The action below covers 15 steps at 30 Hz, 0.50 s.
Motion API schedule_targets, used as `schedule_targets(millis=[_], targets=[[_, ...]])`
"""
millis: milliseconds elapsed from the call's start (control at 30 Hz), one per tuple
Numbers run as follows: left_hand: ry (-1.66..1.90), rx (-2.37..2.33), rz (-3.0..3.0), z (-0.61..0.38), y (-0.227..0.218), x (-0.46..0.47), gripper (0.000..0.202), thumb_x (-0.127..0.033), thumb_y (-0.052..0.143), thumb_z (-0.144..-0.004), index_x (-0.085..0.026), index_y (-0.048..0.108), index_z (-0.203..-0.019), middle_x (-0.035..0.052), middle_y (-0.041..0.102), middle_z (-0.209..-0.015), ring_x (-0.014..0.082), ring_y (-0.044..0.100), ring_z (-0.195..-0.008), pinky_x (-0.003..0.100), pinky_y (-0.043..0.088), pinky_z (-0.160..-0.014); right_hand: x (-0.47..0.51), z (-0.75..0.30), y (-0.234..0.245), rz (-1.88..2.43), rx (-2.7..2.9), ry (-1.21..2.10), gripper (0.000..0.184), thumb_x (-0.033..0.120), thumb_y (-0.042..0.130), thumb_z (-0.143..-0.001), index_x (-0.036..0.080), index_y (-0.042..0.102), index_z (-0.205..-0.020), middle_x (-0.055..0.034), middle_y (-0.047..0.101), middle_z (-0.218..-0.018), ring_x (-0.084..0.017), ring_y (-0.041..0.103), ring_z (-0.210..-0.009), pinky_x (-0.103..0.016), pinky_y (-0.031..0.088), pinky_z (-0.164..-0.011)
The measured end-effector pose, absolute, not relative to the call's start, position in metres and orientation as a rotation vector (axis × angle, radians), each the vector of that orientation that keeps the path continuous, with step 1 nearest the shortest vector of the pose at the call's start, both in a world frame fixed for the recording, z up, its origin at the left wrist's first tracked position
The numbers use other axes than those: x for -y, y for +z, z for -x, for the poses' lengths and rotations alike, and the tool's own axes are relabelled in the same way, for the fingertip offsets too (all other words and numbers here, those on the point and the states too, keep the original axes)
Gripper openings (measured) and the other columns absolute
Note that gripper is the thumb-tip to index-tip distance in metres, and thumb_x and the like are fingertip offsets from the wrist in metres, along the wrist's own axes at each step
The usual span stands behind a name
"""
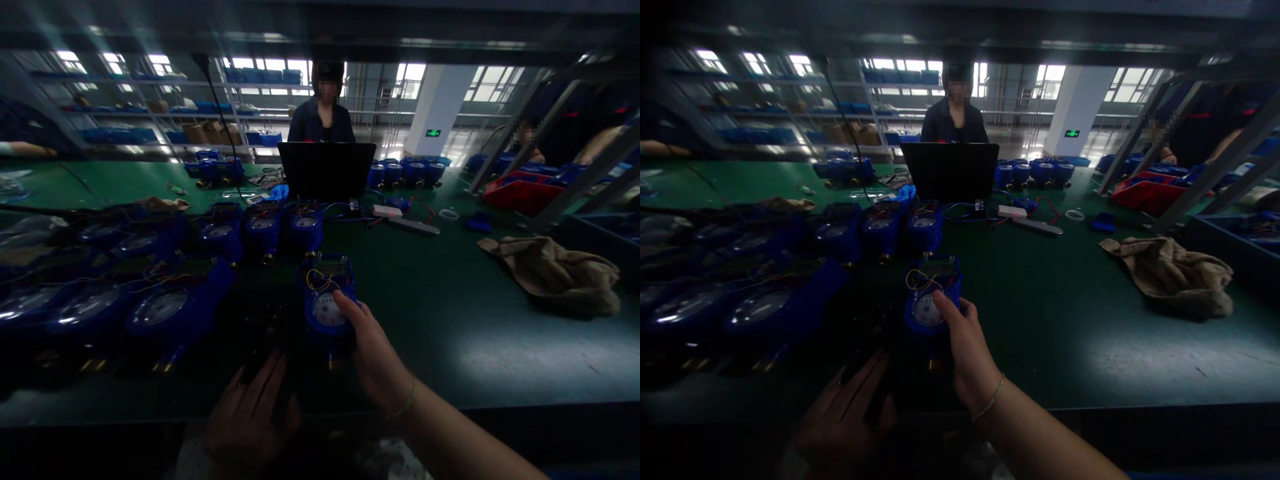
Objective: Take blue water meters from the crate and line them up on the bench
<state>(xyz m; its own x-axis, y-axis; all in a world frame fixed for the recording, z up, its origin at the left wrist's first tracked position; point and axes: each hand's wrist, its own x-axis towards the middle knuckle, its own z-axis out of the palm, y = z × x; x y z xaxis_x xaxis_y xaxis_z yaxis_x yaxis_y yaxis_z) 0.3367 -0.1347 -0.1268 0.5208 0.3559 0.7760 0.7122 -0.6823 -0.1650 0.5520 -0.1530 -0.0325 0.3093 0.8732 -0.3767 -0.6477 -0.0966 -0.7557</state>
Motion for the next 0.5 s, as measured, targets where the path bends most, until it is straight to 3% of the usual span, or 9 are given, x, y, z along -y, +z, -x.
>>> schedule_targets(millis=[167,267,400,500], targets=[[-0.968,0.924,2.338,-0.335,-0.127,0.139,0.048,-0.028,0.066,-0.091,-0.016,0.065,-0.138,0.0046,0.075,-0.129,0.0292,0.069,-0.101,0.045,0.051,-0.097,0.209,-0.562,-0.033,1.222,0.36,1.2,0.065,0.059,0.082,-0.085,0.027,0.058,-0.136,-0.0025,0.062,-0.144,-0.024,0.053,-0.138,-0.033,0.044,-0.114],[-0.924,0.952,2.349,-0.337,-0.122,0.141,0.049,-0.029,0.066,-0.092,-0.016,0.064,-0.139,0.0052,0.074,-0.131,0.0299,0.068,-0.103,0.045,0.051,-0.095,0.27,-0.581,-0.051,1.426,0.463,0.965,0.067,0.053,0.089,-0.079,0.031,0.057,-0.134,-0.0024,0.053,-0.151,-0.025,0.053,-0.134,-0.031,0.048,-0.107],[-0.789,0.983,2.403,-0.328,-0.121,0.148,0.066,-0.037,0.071,-0.09,-0.019,0.053,-0.151,0.0084,0.07,-0.138,0.0319,0.069,-0.1,0.051,0.051,-0.095,0.355,-0.624,-0.099,1.649,0.431,0.665,0.052,0.044,0.084,-0.084,0.031,0.055,-0.124,-0.0024,0.065,-0.103,-0.023,0.063,-0.094,-0.033,0.052,-0.084],[-0.83,1.027,2.475,-0.305,-0.138,0.156,0.082,-0.04,0.084,-0.08,-0.026,0.049,-0.153,0.0141,0.065,-0.144,0.041,0.067,-0.105,0.06,0.049,-0.093,0.42,-0.649,-0.138,1.981,0.427,0.423,0.026,0.033,0.074,-0.085,0.026,0.065,-0.108,-0.0028,0.064,-0.095,-0.024,0.06,-0.086,-0.034,0.049,-0.077]])
